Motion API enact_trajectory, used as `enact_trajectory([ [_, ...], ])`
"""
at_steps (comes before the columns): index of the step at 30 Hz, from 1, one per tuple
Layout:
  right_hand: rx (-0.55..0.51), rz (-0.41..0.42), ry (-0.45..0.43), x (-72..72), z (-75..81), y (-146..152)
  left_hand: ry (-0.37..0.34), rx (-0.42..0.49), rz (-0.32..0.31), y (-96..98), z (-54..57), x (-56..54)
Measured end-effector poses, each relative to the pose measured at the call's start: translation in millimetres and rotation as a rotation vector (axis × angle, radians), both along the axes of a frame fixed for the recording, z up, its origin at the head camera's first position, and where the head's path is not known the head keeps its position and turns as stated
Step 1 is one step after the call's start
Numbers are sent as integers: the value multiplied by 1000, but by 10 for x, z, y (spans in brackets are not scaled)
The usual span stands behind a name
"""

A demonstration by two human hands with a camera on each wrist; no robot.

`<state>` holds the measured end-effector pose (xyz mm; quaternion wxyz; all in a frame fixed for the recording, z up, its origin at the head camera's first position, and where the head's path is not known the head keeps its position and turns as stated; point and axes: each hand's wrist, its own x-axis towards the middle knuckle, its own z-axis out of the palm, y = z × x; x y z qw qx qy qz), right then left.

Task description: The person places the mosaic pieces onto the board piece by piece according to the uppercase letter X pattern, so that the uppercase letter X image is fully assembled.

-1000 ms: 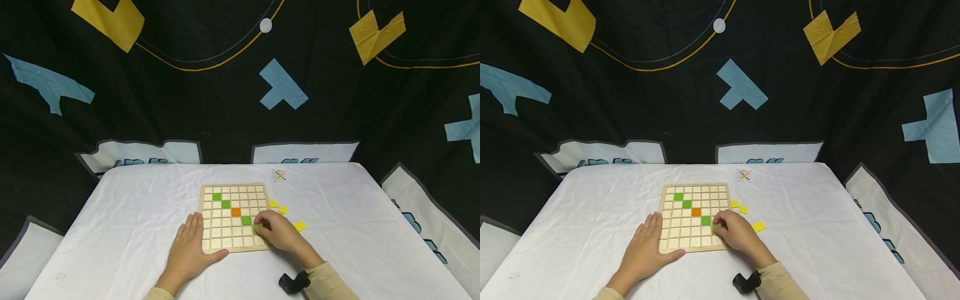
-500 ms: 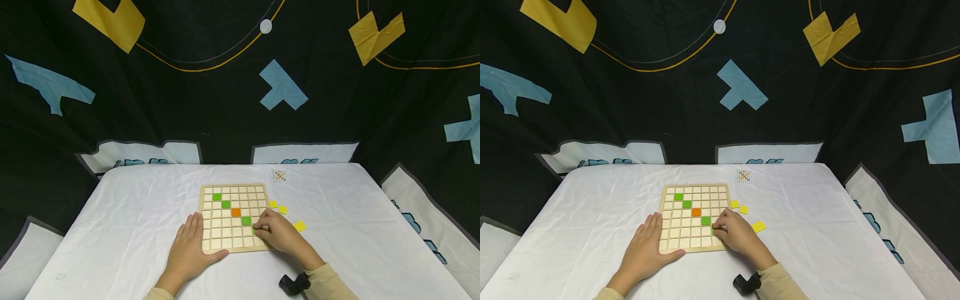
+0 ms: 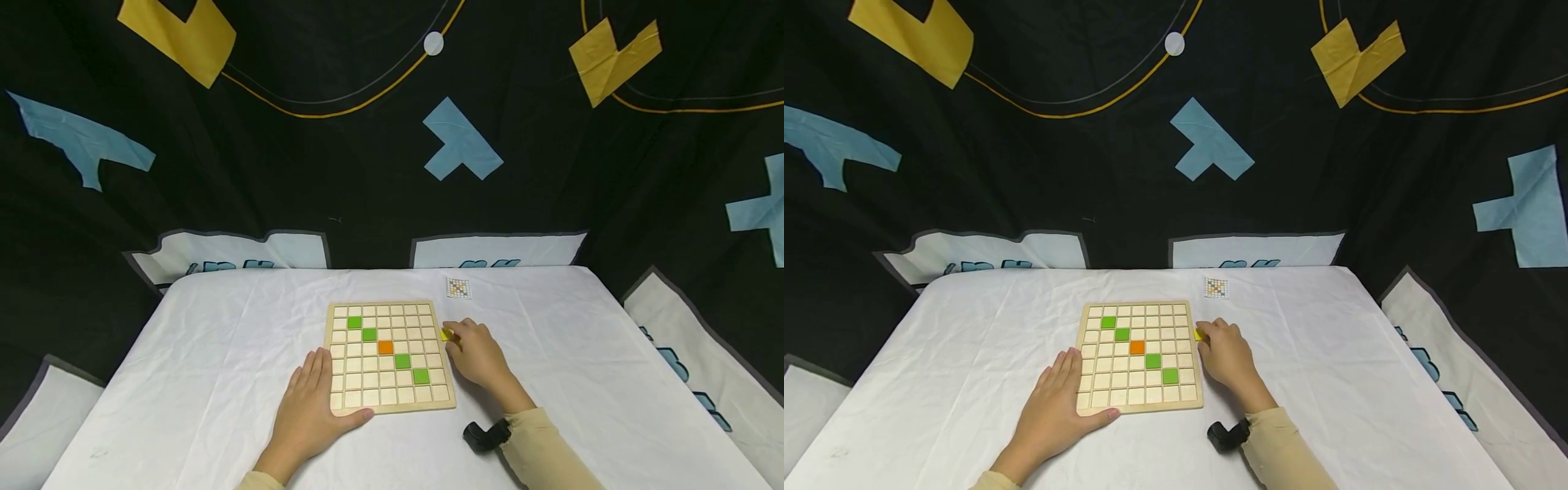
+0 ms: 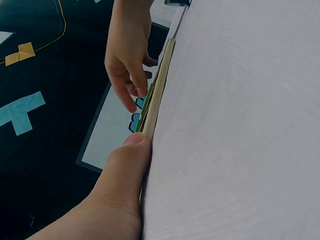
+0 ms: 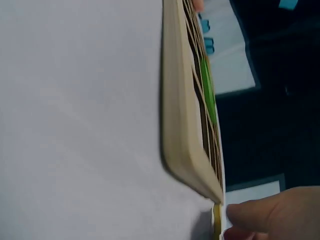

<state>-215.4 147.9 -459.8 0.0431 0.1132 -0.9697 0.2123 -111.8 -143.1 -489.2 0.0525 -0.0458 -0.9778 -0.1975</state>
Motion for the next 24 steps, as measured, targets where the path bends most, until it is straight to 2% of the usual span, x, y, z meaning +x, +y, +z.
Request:
enact_trajectory([
  [6,19,-12,-18,-82,-28,18,14,-1,-1,1,-20,-1],
  [17,34,-39,1,-109,-33,26,8,-8,-2,-6,-24,-6],
  [24,-56,-59,-42,-172,-23,15,11,-2,1,-10,-30,-7],
])
